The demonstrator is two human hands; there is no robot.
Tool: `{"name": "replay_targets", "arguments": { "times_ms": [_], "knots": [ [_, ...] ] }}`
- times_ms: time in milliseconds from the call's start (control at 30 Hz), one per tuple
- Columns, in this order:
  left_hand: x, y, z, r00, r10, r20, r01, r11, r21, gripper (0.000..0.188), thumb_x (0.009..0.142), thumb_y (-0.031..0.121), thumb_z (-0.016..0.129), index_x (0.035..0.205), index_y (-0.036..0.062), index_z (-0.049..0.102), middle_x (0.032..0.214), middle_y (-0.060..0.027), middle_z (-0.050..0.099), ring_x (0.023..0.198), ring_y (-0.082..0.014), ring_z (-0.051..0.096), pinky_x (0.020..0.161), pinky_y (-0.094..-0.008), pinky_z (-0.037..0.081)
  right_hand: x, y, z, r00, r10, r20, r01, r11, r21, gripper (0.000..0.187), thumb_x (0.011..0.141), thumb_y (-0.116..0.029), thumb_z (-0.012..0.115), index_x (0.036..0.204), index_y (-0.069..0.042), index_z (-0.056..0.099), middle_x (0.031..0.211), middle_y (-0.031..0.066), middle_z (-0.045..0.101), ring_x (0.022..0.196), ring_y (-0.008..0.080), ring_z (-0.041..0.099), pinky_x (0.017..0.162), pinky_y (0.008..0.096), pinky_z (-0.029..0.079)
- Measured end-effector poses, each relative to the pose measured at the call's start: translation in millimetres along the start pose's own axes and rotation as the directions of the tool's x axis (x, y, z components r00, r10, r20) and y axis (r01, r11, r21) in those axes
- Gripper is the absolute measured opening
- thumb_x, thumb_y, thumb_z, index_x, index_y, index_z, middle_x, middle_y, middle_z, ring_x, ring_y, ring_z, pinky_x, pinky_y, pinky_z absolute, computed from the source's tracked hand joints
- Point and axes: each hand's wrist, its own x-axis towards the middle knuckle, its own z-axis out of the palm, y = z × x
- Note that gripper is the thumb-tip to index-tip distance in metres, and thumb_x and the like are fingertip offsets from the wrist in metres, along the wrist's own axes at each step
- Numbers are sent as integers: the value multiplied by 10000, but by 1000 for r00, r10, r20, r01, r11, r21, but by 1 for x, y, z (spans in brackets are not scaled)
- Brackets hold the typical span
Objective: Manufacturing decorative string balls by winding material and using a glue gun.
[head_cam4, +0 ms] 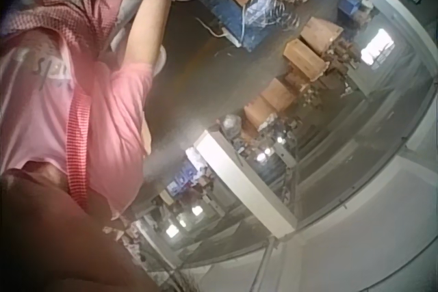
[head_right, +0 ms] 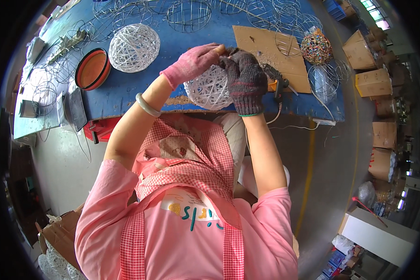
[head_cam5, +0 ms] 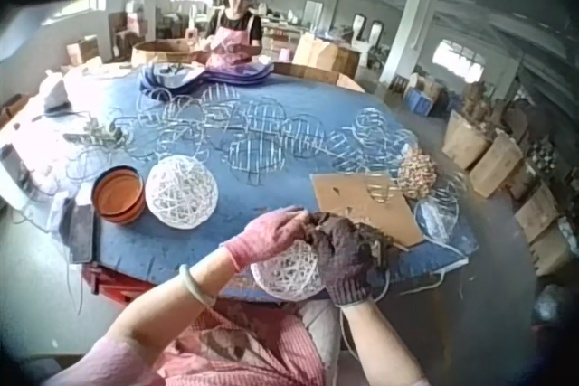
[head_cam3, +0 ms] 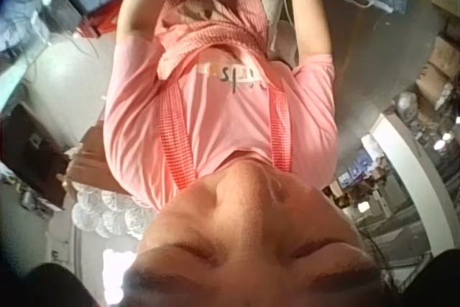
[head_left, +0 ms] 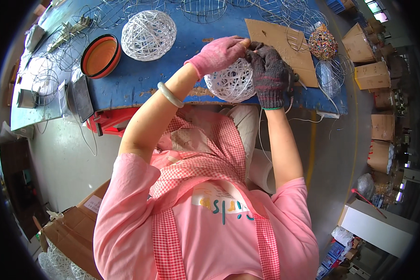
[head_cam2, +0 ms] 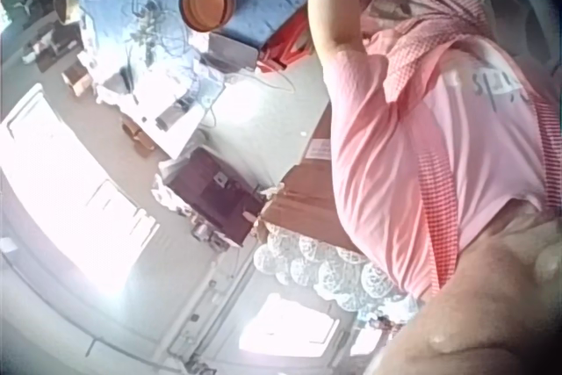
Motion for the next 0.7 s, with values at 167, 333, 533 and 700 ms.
{"name": "replay_targets", "arguments": {
  "times_ms": [167,333,533,700],
  "knots": [
    [-3,-2,-15,931,309,194,-333,937,108,671,814,415,769,1327,45,545,1184,-128,595,1098,-221,572,916,-341,485,6,5,-7,996,3,86,-13,994,106,162,836,-207,711,916,-67,689,888,136,682,828,334,667,736,396,528],
    [-12,10,-12,950,261,170,-280,954,106,753,727,363,821,1348,68,515,1219,-151,585,1171,-311,547,996,-380,436,18,25,-25,980,58,190,-88,984,157,171,812,-213,731,917,-84,691,907,135,679,844,327,665,726,393,529],
    [-23,17,-14,972,160,173,-180,978,107,877,704,311,840,1423,36,420,1310,-144,563,1214,-270,535,1036,-366,416,35,27,-30,947,98,307,-90,995,-39,205,876,-236,683,964,-51,679,934,147,689,856,305,673,742,360,529],
    [-25,19,-13,968,183,172,-201,975,93,874,702,321,837,1421,46,425,1306,-147,561,1214,-277,533,1039,-370,409,29,48,-15,930,168,326,-168,985,-29,255,896,-335,625,924,-90,687,940,146,680,892,350,650,750,422,523]
  ]
}}
